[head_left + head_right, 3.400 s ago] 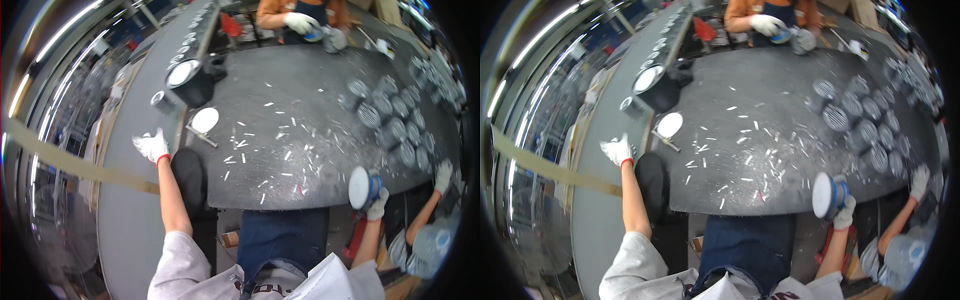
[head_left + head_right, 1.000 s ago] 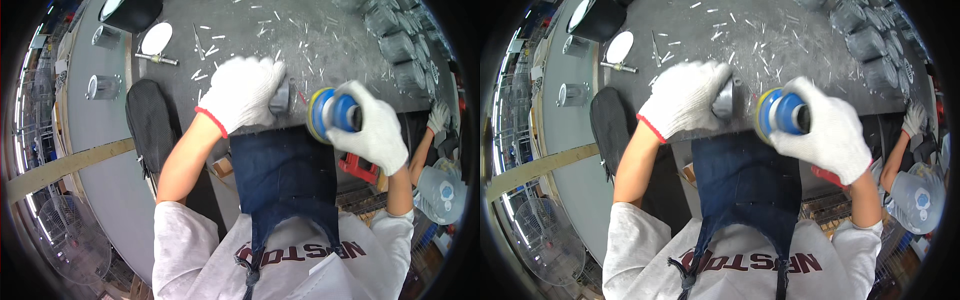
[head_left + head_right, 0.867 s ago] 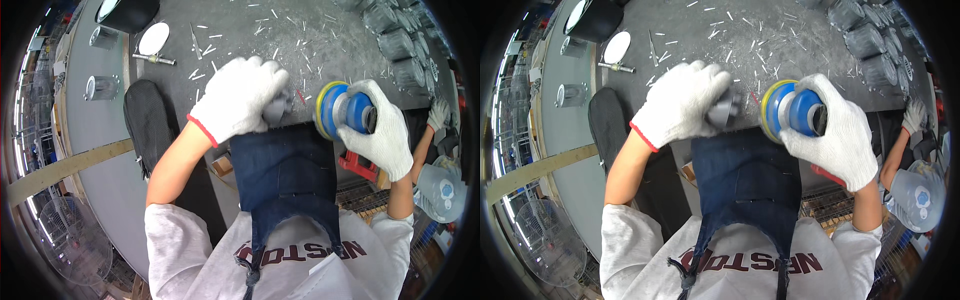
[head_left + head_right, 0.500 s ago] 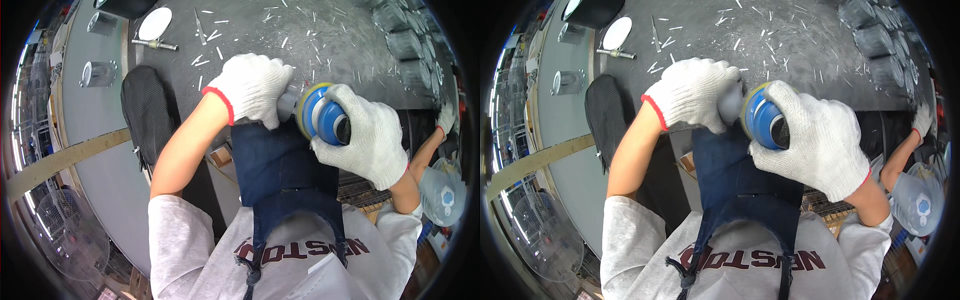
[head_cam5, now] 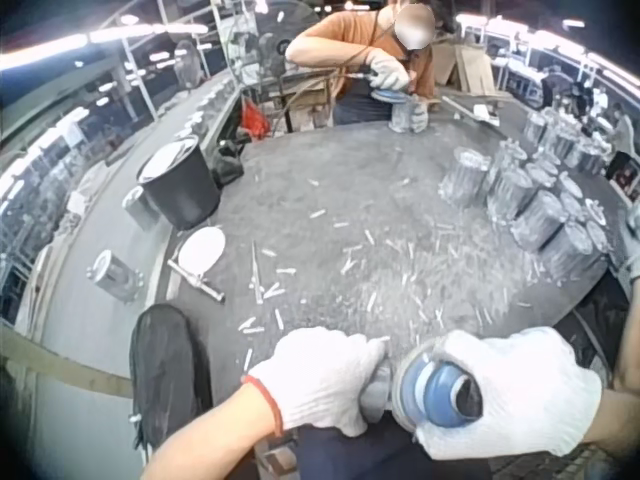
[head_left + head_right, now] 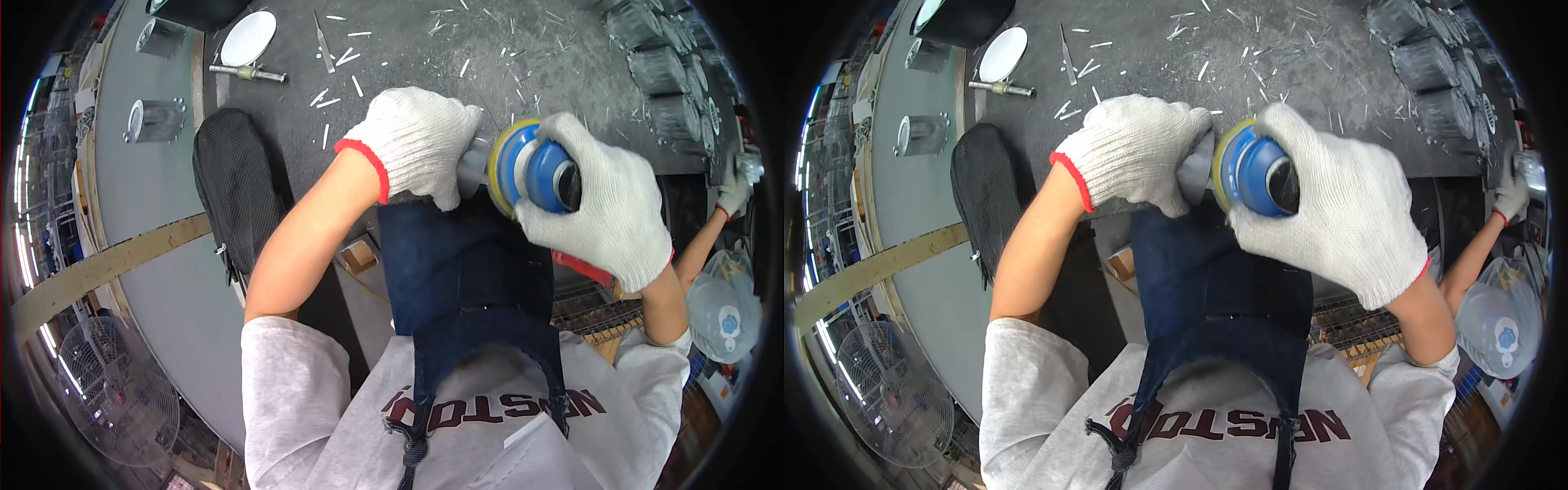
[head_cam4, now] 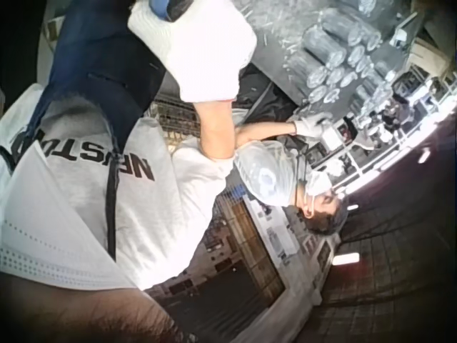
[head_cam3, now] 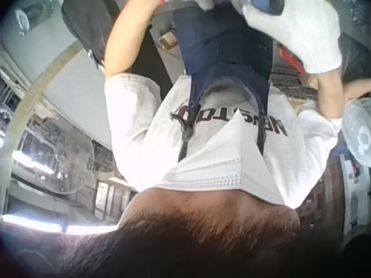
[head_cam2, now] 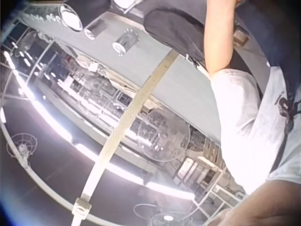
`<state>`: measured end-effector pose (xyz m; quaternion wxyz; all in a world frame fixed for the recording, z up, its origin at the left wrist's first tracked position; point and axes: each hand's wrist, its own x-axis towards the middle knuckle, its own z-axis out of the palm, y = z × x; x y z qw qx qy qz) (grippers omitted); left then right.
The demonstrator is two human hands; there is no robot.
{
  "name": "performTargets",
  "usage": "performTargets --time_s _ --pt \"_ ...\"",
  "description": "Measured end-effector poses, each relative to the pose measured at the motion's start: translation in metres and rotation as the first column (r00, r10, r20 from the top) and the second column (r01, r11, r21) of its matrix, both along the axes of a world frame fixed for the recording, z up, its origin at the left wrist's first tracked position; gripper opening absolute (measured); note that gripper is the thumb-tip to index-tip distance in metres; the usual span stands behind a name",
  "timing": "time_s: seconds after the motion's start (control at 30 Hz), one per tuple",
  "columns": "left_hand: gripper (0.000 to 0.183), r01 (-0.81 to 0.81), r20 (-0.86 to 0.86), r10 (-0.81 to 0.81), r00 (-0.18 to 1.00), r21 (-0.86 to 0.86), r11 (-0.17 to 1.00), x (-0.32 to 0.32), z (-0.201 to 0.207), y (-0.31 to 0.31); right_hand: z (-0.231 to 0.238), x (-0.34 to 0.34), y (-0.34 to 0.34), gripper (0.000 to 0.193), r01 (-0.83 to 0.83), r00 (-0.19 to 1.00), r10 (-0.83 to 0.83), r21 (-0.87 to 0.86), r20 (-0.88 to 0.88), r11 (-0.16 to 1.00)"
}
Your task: The person smooths the surfaces of cylindrical metal heat sinks by hand with a handheld orbital sander at a workbench.
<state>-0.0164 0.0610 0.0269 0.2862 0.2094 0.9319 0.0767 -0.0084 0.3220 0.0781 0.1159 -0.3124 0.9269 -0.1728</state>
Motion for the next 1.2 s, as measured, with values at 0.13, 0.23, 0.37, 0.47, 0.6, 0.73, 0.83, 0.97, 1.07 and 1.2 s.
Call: performTargets --time_s 0.13,0.23,0.37,0.47,0.6,0.73,0.83,0.97,1.07,1.2 --pt "0.087 0.021 -0.002 -0.021 1.0 0.024 0.999 -0.004 0.0 -0.003 -0.009 0.008 0.009 0.069 -0.022 1.0 0.023 -0.071 0.019 0.997" --pt "0.087 0.017 0.043 -0.02 0.999 0.057 0.998 -0.007 -0.004 -0.009 -0.02 0.009 0.014 0.068 0.032 0.998 -0.023 -0.157 0.059 0.987" --pt "0.079 0.028 -0.126 0.009 0.992 0.286 0.958 -0.002 -0.009 -0.029 -0.039 0.004 0.014 0.069 0.07 0.992 -0.027 -0.368 0.12 0.927" --pt "0.096 -0.091 -0.012 0.111 0.994 0.487 0.869 0.001 -0.01 -0.051 -0.051 -0.001 0.006 0.071 0.062 0.99 0.012 -0.51 0.142 0.858" --pt "0.117 -0.162 0.083 0.141 0.987 0.617 0.77 0.006 -0.013 -0.078 -0.064 -0.008 -0.017 0.074 0.04 0.989 0.059 -0.637 0.133 0.77" --pt "0.116 -0.159 0.05 0.176 0.983 0.708 0.688 0.015 -0.021 -0.102 -0.075 -0.011 -0.038 0.076 0.044 0.979 0.108 -0.693 0.175 0.72" --pt "0.112 -0.114 -0.019 0.198 0.98 0.765 0.634 0.019 -0.03 -0.114 -0.076 -0.01 -0.045 0.076 0.058 0.96 0.139 -0.653 0.245 0.755" --pt "0.109 -0.113 -0.008 0.195 0.981 0.79 0.602 0.022 -0.033 -0.12 -0.057 -0.011 -0.041 0.076 0.02 0.967 0.128 -0.566 0.221 0.824" --pt "0.107 -0.16 0.052 0.188 0.981 0.765 0.624 0.02 -0.027 -0.111 -0.03 -0.014 -0.032 0.077 0.007 0.97 0.125 -0.538 0.208 0.843" --pt "0.108 -0.112 0.046 0.108 0.993 0.647 0.754 0.007 -0.018 -0.09 -0.005 -0.019 -0.026 0.079 -0.06 0.981 0.139 -0.469 0.134 0.881"
